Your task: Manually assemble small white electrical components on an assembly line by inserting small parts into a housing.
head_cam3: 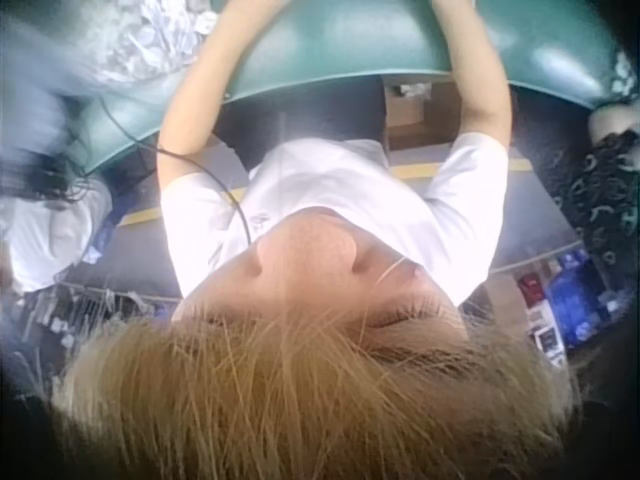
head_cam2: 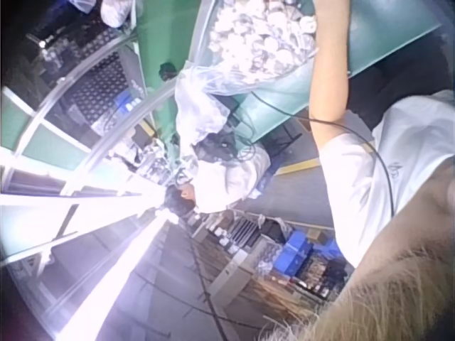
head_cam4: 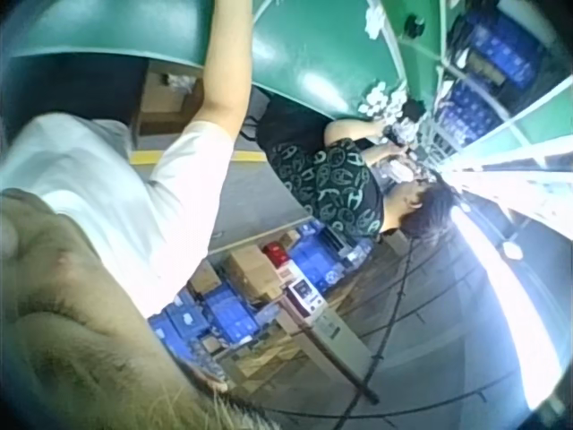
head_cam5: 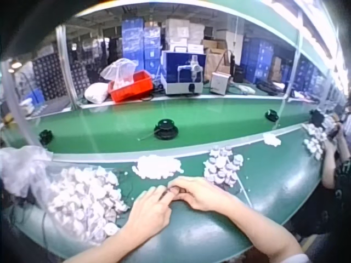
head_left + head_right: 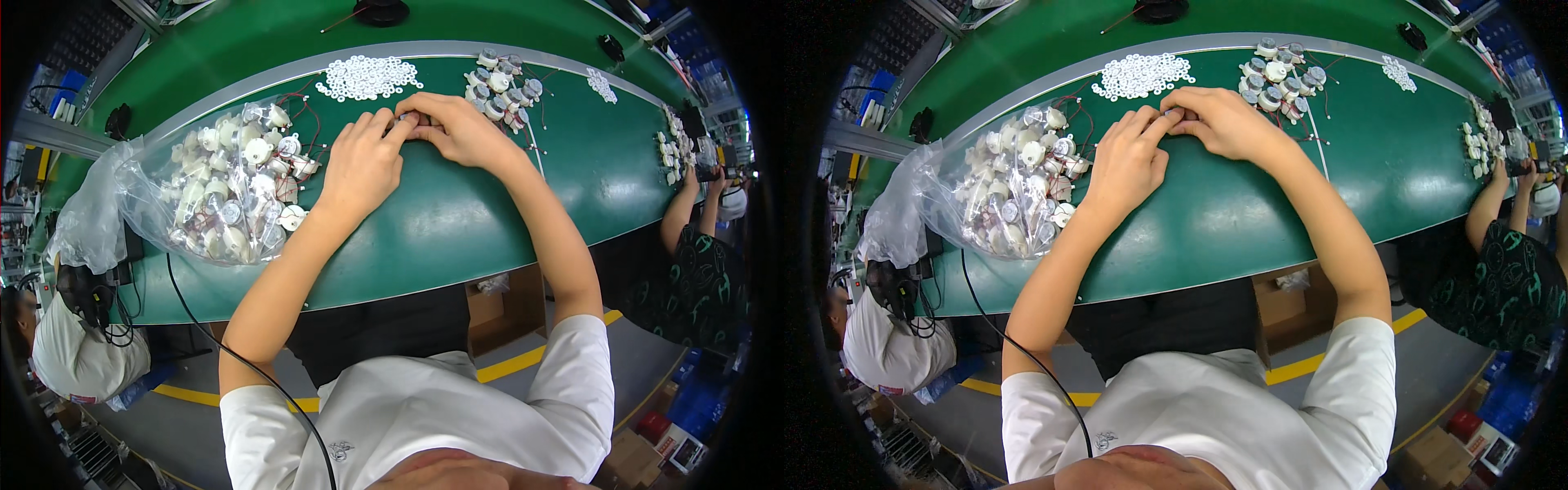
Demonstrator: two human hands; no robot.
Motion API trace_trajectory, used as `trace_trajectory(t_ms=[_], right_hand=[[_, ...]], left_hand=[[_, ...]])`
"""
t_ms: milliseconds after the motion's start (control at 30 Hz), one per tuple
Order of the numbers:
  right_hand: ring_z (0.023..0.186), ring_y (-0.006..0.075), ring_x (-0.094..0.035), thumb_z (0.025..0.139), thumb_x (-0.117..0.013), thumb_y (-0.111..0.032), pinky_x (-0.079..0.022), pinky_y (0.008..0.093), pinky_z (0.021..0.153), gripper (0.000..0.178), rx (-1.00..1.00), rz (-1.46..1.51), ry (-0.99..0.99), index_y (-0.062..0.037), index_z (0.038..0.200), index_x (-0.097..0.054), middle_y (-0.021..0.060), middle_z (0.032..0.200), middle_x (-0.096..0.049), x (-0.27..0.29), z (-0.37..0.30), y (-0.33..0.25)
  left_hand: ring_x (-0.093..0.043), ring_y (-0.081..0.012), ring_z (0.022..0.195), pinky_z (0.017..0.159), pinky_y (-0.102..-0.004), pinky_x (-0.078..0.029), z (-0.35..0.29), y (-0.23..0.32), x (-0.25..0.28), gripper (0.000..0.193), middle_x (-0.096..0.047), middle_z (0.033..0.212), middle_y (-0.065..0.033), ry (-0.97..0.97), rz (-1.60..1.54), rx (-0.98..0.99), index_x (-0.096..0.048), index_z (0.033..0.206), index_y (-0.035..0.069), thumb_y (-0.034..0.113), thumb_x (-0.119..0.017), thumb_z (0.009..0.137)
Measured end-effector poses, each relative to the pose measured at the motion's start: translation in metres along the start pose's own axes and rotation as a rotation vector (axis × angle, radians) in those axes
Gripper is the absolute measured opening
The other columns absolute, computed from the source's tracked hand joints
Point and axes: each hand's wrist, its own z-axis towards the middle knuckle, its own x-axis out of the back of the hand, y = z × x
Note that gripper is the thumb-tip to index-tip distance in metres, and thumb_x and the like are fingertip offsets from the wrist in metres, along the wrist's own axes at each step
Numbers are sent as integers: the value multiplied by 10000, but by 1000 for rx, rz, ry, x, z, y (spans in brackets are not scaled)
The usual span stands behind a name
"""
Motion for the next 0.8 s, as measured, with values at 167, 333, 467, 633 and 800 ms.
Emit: trace_trajectory(t_ms=[167, 333, 467, 633, 800], right_hand=[[909, 375, -711, 890, -731, -37, -569, 435, 766, 193, -26, -199, 76, -45, 1067, -655, 127, 1006, -726, -14, -2, -25], [878, 351, -706, 874, -740, -24, -558, 422, 767, 220, 22, -22, -29, -34, 1080, -664, 136, 951, -723, 1, 9, -6], [885, 336, -691, 886, -722, -3, -555, 414, 778, 263, 29, -6, -151, -20, 1142, -660, 153, 962, -709, 11, 17, -2], [937, 374, -697, 891, -712, 1, -563, 439, 795, 269, 61, -97, 18, -23, 1151, -648, 160, 1011, -709, -7, 2, -8], [929, 393, -697, 888, -720, -9, -567, 450, 771, 249, -8, -105, 133, -34, 1119, -630, 146, 1011, -707, -15, -7, -14]], left_hand=[[-640, -309, 980, 871, -441, -534, -4, -9, 6, 508, -644, 1051, -90, -16, -92, 27, -690, 1233, 70, -67, -665, 744], [-637, -319, 964, 838, -446, -544, -8, 3, 4, 491, -645, 1043, -98, 25, -127, 70, -684, 1225, 52, -69, -652, 751], [-627, -321, 952, 820, -445, -549, -4, 5, -2, 508, -633, 1044, -103, 1, -51, 93, -678, 1241, 47, -61, -663, 745], [-621, -296, 972, 827, -429, -538, -6, 2, 1, 503, -616, 1038, -103, -42, 10, 29, -675, 1259, 54, -9, -727, 762], [-622, -303, 973, 826, -433, -539, -5, 2, 0, 542, -625, 1059, -95, -55, 2, 17, -677, 1281, 68, -25, -696, 747]])
